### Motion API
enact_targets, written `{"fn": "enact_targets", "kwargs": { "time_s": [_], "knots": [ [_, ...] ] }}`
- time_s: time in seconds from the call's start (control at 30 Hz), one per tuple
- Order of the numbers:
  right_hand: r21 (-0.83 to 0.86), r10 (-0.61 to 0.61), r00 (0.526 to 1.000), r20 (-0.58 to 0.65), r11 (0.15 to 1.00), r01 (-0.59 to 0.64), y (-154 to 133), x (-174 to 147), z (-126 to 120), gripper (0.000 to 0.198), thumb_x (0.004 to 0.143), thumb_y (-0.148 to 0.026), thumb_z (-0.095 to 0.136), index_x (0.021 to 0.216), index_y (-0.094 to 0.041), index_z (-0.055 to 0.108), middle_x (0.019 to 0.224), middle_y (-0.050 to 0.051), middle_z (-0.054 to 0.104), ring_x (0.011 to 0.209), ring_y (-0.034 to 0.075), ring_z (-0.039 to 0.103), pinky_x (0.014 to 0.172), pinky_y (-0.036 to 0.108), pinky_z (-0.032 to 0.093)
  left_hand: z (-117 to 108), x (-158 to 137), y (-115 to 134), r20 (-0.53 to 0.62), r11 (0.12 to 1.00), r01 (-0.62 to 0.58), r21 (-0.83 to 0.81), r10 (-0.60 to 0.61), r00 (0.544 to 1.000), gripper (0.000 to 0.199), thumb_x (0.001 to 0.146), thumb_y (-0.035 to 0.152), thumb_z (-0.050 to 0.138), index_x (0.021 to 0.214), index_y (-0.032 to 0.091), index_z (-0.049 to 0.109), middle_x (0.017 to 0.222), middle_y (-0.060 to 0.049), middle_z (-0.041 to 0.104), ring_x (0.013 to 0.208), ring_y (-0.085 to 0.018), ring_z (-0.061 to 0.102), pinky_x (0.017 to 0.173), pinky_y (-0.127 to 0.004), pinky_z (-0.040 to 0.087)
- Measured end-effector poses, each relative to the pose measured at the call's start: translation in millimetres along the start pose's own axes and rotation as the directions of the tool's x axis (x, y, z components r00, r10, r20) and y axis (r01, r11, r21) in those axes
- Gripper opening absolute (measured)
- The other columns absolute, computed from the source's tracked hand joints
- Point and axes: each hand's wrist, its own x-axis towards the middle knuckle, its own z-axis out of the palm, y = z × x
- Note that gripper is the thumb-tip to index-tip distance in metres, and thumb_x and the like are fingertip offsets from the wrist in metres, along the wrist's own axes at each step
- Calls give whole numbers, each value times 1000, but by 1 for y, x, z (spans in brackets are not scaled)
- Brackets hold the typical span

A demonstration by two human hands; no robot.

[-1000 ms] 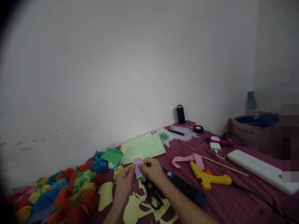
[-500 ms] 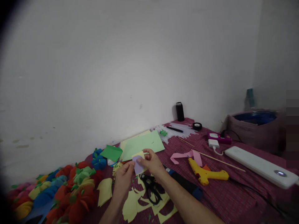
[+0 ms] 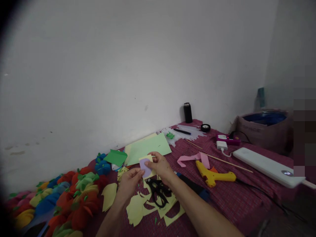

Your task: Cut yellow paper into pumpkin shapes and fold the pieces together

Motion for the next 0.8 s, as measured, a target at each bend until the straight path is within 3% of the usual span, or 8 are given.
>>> {"fn": "enact_targets", "kwargs": {
  "time_s": [0.17, 0.37, 0.63, 0.8],
  "knots": [
    [19, -11, 1000, 10, 1000, 11, 0, 1, -2, 39, 57, -25, 73, 89, -19, 51, 66, -5, 60, 49, 8, 52, 46, 19, 39, 1, -1, 4, 67, 1000, 25, 11, -26, 997, 27, 67, 34, 61, 83, 13, 67, 64, -2, 63, 54, -10, 53, 51, -20, 37],
    [32, -19, 999, 29, 999, 19, -3, 0, -1, 36, 57, -24, 73, 86, -18, 53, 65, -5, 59, 49, 7, 50, 46, 19, 39, 0, -1, 5, 85, 997, 15, 79, -22, 996, 27, 69, 38, 59, 69, 12, 66, 58, -3, 61, 53, -11, 51, 50, -20, 35],
    [10, 8, 996, 90, 1000, -9, -2, -2, 1, 31, 58, -26, 74, 80, -17, 55, 62, -5, 60, 48, 8, 53, 48, 20, 42, -2, 1, 5, -51, 999, -33, -7, 32, 998, 35, 67, 46, 59, 73, 12, 66, 57, 0, 56, 52, -9, 43, 49, -19, 32],
    [0, 22, 994, 105, 1000, -22, -1, -2, 0, 28, 58, -28, 73, 76, -16, 56, 61, -4, 61, 46, 8, 53, 47, 20, 42, -4, 1, -1, -81, 998, -30, 50, 34, 996, 33, 69, 44, 58, 70, 12, 65, 52, 1, 50, 50, -8, 39, 48, -19, 29]
  ]
}}
